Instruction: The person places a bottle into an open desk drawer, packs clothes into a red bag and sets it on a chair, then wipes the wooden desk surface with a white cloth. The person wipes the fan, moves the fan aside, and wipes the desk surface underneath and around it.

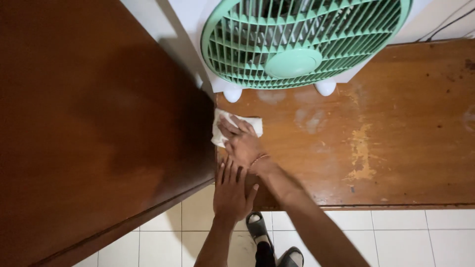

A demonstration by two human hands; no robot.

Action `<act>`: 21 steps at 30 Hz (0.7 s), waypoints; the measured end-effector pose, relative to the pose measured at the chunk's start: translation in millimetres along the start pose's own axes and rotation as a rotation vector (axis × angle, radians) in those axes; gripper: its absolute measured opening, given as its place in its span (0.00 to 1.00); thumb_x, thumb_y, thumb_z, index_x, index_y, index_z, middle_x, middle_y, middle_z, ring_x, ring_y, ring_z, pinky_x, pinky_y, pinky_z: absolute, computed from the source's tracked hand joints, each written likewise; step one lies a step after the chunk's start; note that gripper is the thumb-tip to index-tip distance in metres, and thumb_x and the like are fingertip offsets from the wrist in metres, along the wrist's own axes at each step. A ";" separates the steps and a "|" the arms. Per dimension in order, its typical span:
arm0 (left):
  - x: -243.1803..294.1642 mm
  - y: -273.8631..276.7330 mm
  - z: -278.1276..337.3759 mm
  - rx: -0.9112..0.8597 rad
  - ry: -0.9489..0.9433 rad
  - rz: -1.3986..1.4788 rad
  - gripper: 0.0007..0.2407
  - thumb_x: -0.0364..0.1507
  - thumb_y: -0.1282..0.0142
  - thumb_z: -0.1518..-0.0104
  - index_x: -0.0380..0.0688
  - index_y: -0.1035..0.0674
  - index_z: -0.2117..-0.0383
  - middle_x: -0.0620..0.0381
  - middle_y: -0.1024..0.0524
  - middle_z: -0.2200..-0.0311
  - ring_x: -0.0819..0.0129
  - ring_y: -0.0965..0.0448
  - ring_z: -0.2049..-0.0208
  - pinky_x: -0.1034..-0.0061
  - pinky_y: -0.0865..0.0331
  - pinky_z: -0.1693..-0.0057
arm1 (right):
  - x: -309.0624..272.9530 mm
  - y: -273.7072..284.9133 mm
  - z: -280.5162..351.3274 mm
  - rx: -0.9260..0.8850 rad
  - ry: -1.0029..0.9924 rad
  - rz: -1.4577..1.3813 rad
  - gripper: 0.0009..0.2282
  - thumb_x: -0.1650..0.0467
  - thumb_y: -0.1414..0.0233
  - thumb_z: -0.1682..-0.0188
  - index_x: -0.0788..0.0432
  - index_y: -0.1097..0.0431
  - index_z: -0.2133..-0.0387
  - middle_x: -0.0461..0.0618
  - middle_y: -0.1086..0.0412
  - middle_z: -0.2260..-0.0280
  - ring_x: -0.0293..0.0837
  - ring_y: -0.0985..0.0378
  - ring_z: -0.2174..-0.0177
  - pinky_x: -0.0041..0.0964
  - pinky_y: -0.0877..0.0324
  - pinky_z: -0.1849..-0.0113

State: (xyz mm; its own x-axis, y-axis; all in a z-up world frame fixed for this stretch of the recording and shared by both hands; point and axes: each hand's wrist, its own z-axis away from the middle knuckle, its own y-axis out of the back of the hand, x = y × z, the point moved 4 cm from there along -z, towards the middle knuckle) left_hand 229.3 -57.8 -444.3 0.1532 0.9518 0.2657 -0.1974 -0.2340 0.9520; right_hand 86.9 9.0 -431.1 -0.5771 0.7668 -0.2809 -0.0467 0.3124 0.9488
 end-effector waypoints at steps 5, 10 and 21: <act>5.3 15.5 2.8 0.245 -0.089 0.064 0.30 0.45 0.57 0.36 0.40 0.42 0.31 0.41 0.49 0.29 0.48 0.54 0.27 0.52 0.63 0.26 | 53.9 15.4 17.8 0.009 -0.154 -0.448 0.18 0.70 0.52 0.55 0.57 0.28 0.50 0.50 0.37 0.37 0.49 0.35 0.40 0.42 0.34 0.45; 7.4 19.3 0.5 0.264 -0.104 0.029 0.30 0.46 0.58 0.37 0.41 0.42 0.32 0.40 0.51 0.29 0.47 0.55 0.28 0.51 0.65 0.26 | 69.7 35.4 43.6 0.248 -0.020 -0.069 0.21 0.71 0.48 0.55 0.63 0.29 0.46 0.62 0.37 0.39 0.60 0.40 0.40 0.57 0.45 0.41; 7.3 10.7 -1.1 0.271 -0.122 -0.007 0.31 0.47 0.59 0.38 0.39 0.42 0.33 0.38 0.51 0.31 0.46 0.54 0.30 0.50 0.65 0.28 | 134.3 19.5 73.0 0.035 -0.442 -0.048 0.24 0.67 0.47 0.46 0.59 0.34 0.35 0.54 0.29 0.49 0.52 0.26 0.49 0.47 0.31 0.38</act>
State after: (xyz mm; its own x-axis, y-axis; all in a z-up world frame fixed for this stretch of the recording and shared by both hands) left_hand 227.2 -53.2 -432.4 0.2723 0.9264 0.2600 0.0675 -0.2879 0.9553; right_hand 68.1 159.0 -460.8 -0.1708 0.9146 -0.3665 -0.0332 0.3664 0.9299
